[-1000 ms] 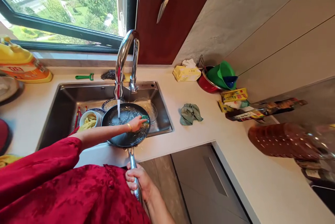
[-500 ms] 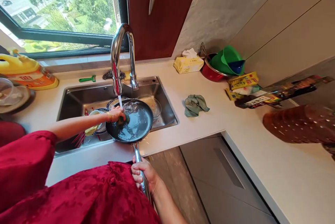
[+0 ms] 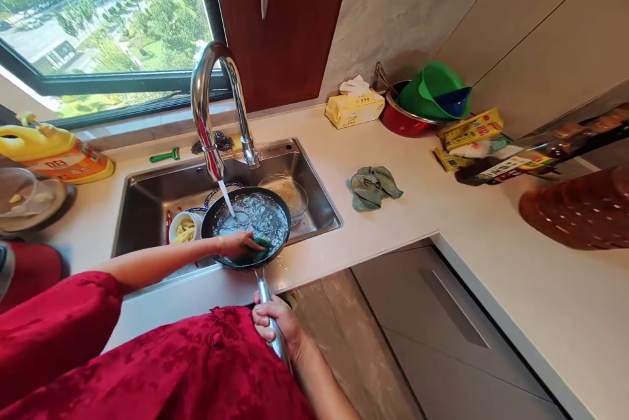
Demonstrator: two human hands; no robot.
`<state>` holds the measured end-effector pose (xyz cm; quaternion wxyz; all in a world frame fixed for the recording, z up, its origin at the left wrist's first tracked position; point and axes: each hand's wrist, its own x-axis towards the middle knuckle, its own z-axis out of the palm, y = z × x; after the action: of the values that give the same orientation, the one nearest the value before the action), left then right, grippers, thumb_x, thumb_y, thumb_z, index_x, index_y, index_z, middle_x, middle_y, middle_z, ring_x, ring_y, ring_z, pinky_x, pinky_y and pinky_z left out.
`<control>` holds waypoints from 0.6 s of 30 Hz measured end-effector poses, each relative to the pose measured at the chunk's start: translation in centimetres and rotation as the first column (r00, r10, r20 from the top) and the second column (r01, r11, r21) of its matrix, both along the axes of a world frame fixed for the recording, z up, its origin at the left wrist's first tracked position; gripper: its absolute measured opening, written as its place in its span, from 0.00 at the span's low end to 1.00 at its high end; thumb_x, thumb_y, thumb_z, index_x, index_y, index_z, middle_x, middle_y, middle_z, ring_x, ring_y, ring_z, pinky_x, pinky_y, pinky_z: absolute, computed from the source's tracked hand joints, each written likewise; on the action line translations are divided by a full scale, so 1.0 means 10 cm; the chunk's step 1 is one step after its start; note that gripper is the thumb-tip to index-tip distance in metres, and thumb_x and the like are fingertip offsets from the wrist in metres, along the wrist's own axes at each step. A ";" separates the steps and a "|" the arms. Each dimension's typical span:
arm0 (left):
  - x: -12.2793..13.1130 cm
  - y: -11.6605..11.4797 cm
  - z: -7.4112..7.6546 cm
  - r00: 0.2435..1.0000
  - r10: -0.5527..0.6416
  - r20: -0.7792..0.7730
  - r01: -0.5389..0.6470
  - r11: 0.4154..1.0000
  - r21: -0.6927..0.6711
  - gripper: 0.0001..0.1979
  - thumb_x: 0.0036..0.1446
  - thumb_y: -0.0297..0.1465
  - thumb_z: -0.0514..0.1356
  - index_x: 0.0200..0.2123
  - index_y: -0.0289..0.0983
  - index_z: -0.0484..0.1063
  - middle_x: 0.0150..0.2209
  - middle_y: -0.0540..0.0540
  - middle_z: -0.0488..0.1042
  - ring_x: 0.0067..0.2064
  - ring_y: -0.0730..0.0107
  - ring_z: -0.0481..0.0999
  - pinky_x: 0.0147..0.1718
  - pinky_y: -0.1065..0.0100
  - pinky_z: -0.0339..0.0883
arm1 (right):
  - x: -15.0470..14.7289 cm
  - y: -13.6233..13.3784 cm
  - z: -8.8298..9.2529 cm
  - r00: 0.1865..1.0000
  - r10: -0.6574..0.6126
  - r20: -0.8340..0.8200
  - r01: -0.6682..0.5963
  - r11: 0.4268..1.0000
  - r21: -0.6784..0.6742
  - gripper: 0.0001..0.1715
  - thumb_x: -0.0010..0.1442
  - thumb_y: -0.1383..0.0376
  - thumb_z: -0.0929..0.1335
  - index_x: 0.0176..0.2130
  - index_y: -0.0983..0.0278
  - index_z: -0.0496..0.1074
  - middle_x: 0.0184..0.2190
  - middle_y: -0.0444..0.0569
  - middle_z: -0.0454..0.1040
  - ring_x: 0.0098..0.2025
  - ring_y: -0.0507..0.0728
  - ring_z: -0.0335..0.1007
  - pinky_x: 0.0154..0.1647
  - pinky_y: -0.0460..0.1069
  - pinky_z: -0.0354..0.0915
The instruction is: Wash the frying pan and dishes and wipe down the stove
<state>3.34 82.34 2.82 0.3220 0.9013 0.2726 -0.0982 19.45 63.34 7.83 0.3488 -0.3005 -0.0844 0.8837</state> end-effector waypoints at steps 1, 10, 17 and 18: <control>-0.11 0.01 0.03 0.999 -0.028 -0.027 0.026 0.998 -0.060 0.19 0.53 0.26 0.55 0.47 0.44 0.74 0.33 0.45 0.69 0.33 0.69 0.67 0.38 0.69 0.63 | 0.01 -0.01 -0.01 1.000 0.000 -0.006 0.000 1.000 0.002 0.18 0.44 0.66 0.69 0.34 0.62 0.58 0.13 0.32 0.59 0.09 0.42 0.44 0.10 0.40 0.34; -0.37 0.16 0.26 0.961 0.275 -0.008 -0.268 0.942 0.203 0.19 0.57 0.33 0.56 0.52 0.40 0.70 0.45 0.40 0.69 0.46 0.60 0.70 0.50 0.61 0.62 | 0.07 -0.02 -0.12 1.000 0.023 -0.014 -0.023 0.999 0.026 0.19 0.43 0.65 0.69 0.34 0.63 0.59 0.13 0.32 0.59 0.09 0.42 0.43 0.10 0.41 0.34; 0.54 0.93 0.57 0.662 0.630 0.406 -0.721 0.682 0.118 0.29 0.59 0.27 0.47 0.63 0.29 0.47 0.63 0.35 0.50 0.65 0.62 0.45 0.62 0.60 0.44 | 0.06 -0.02 -0.17 1.000 0.006 0.001 -0.006 1.000 0.027 0.19 0.41 0.65 0.70 0.33 0.63 0.59 0.13 0.33 0.60 0.08 0.42 0.43 0.10 0.42 0.31; 0.70 1.09 0.62 0.586 0.701 0.407 -0.789 0.609 0.088 0.29 0.59 0.27 0.46 0.64 0.28 0.45 0.64 0.34 0.48 0.66 0.60 0.42 0.62 0.59 0.43 | 0.06 -0.03 -0.19 1.000 0.003 0.010 -0.003 1.000 0.018 0.19 0.40 0.65 0.70 0.33 0.63 0.60 0.12 0.33 0.60 0.08 0.42 0.43 0.10 0.42 0.31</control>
<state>10.34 93.28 9.01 0.2535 0.7373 0.5796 0.2369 20.06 63.09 5.94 0.3500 -0.3015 -0.0946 0.8819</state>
